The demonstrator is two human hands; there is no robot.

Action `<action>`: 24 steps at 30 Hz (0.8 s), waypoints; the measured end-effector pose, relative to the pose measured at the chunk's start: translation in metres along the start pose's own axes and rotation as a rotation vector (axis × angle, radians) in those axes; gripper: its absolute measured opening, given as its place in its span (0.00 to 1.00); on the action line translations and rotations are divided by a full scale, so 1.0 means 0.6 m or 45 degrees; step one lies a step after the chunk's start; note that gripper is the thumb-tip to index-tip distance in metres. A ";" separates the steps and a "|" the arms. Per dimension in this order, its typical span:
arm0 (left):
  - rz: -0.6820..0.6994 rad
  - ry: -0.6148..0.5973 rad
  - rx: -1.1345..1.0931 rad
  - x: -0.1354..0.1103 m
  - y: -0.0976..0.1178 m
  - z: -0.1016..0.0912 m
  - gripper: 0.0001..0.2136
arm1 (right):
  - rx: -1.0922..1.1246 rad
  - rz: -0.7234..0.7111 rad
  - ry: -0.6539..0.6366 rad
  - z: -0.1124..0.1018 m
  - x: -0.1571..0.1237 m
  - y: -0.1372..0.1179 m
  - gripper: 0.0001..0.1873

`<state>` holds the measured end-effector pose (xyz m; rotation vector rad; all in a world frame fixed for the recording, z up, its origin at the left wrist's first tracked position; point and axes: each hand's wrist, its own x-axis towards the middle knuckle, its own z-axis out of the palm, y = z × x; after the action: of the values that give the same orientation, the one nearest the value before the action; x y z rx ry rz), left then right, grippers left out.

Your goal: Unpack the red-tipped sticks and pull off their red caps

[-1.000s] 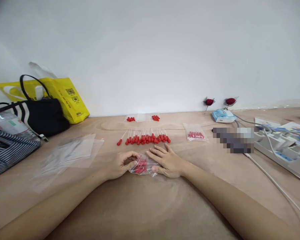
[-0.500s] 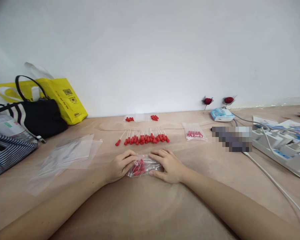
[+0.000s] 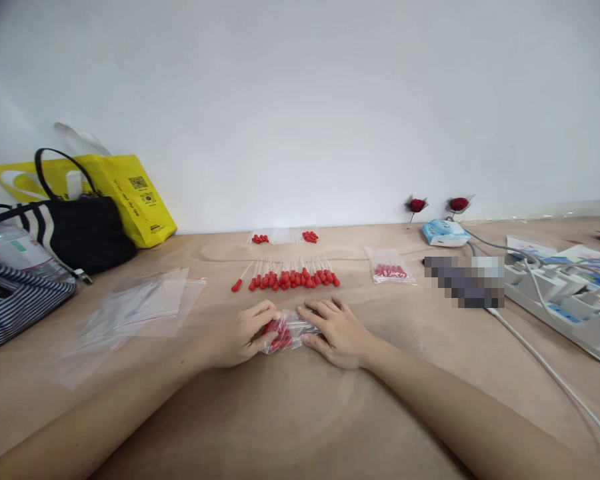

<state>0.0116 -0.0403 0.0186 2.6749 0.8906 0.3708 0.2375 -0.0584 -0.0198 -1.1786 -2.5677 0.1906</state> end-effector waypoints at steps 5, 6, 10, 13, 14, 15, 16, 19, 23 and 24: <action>0.023 -0.032 -0.154 0.000 -0.003 -0.004 0.04 | -0.034 0.012 -0.036 -0.001 0.001 -0.002 0.27; 0.024 -0.027 -0.178 0.000 -0.005 -0.004 0.03 | -0.037 0.015 -0.036 -0.001 0.001 -0.002 0.28; 0.017 0.040 -0.205 -0.001 -0.011 -0.003 0.06 | -0.036 0.026 -0.033 0.000 0.001 -0.001 0.28; 0.038 0.056 -0.157 -0.003 -0.011 -0.009 0.09 | -0.030 0.021 -0.011 0.000 0.001 -0.002 0.28; 0.044 0.034 -0.134 -0.003 -0.009 -0.012 0.09 | -0.030 0.020 -0.008 0.000 0.001 -0.002 0.28; 0.046 0.000 -0.115 -0.003 -0.008 -0.016 0.09 | -0.032 0.021 -0.009 0.001 0.001 -0.002 0.28; 0.046 -0.036 -0.101 -0.003 -0.007 -0.018 0.10 | -0.034 0.022 -0.011 0.001 0.001 -0.002 0.27; 0.061 -0.076 -0.100 -0.001 -0.005 -0.020 0.10 | -0.039 0.025 -0.006 0.000 0.001 -0.003 0.28; 0.135 0.050 -0.137 -0.003 -0.014 -0.011 0.10 | -0.035 0.020 0.006 0.001 0.002 -0.003 0.28; 0.136 0.077 -0.136 -0.005 -0.018 -0.011 0.10 | -0.034 0.016 0.004 0.001 0.002 -0.003 0.28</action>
<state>0.0011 -0.0324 0.0201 2.6317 0.7245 0.5111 0.2351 -0.0589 -0.0195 -1.2037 -2.5685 0.1578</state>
